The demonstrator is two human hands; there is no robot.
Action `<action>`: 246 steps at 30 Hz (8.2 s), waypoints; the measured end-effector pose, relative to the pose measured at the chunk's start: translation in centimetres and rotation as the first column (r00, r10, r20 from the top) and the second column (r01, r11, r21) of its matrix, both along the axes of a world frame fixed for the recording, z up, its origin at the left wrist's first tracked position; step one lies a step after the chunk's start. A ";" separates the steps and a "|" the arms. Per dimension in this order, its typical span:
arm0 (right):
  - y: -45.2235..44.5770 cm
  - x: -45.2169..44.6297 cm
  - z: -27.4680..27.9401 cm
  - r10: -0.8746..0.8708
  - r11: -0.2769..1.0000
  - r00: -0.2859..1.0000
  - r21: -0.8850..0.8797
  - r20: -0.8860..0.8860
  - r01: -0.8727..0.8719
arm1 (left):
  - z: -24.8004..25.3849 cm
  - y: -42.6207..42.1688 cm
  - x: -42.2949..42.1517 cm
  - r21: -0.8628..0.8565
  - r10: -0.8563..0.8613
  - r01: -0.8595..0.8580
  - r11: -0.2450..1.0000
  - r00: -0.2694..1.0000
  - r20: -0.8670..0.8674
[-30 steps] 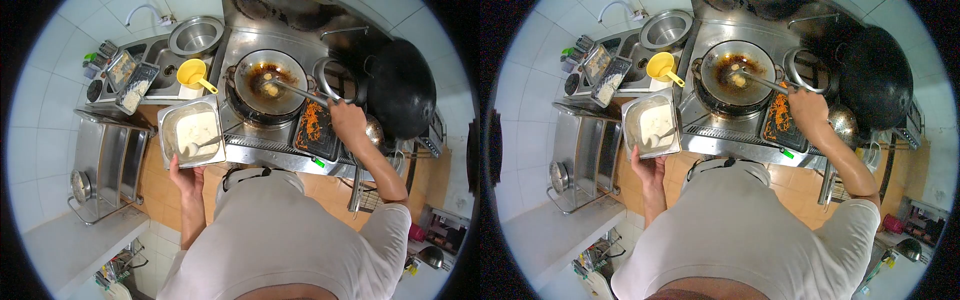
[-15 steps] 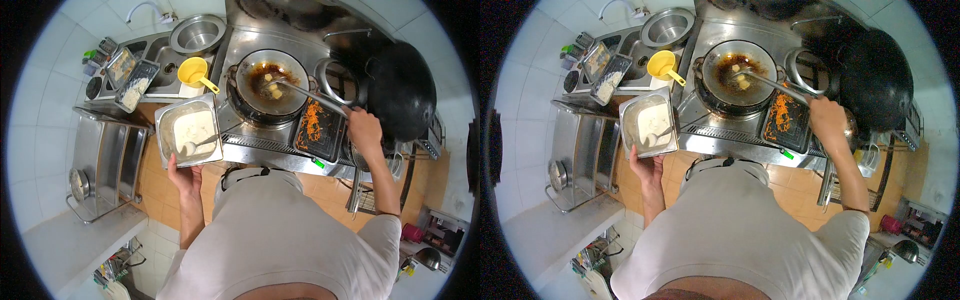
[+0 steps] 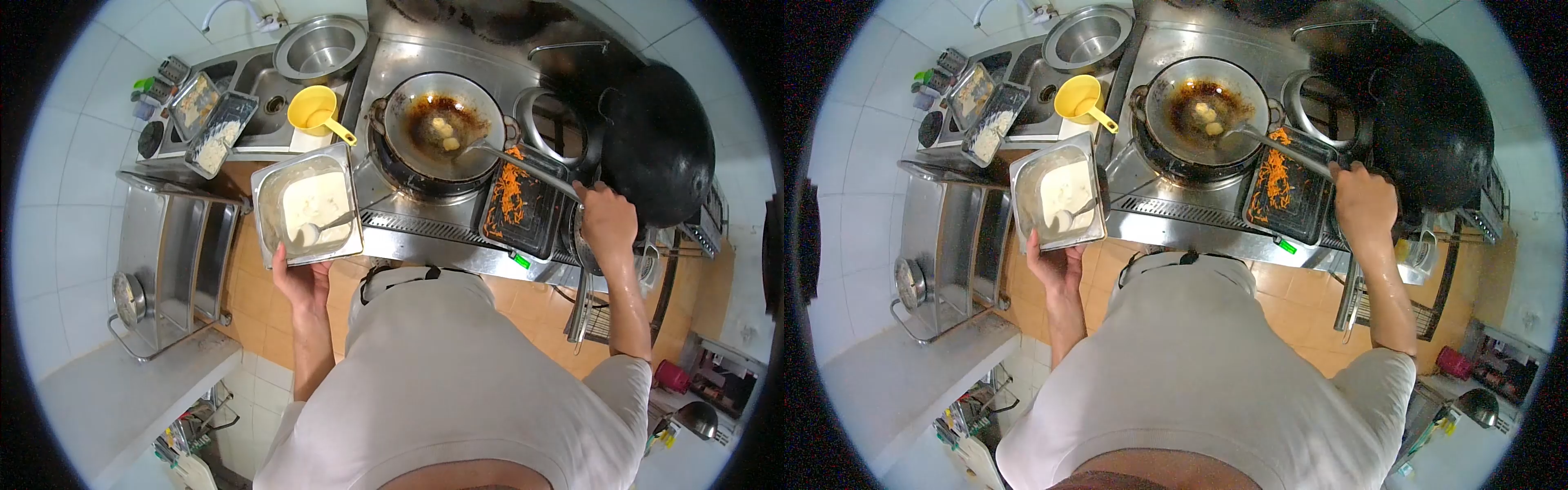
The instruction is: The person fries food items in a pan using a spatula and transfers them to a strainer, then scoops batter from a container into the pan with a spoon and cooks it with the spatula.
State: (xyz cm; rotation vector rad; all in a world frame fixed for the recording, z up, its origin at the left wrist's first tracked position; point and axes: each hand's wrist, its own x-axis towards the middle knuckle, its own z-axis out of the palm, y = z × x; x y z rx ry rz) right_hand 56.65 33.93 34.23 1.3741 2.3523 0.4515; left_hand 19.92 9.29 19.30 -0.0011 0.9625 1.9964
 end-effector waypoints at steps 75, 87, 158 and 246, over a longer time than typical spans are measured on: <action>-2.0 3.9 -12.7 -0.326 0.929 0.860 -0.299 -0.392 0.216 | -0.5 0.2 0.4 -0.035 -0.034 0.035 0.999 0.999 0.020; -3.7 2.7 -14.0 -0.349 0.930 0.819 -0.275 -0.455 0.244 | -0.2 0.8 0.7 -0.088 -0.039 0.038 0.995 0.999 -0.012; -5.4 4.3 -16.7 -0.344 0.933 0.742 -0.295 -0.575 0.204 | -0.1 2.4 3.1 -0.137 -0.070 0.072 0.988 0.997 0.013; -6.6 2.2 -17.2 -0.415 0.907 0.698 -0.323 -0.584 0.269 | -0.4 2.2 1.7 -0.139 -0.037 0.041 0.989 0.999 0.030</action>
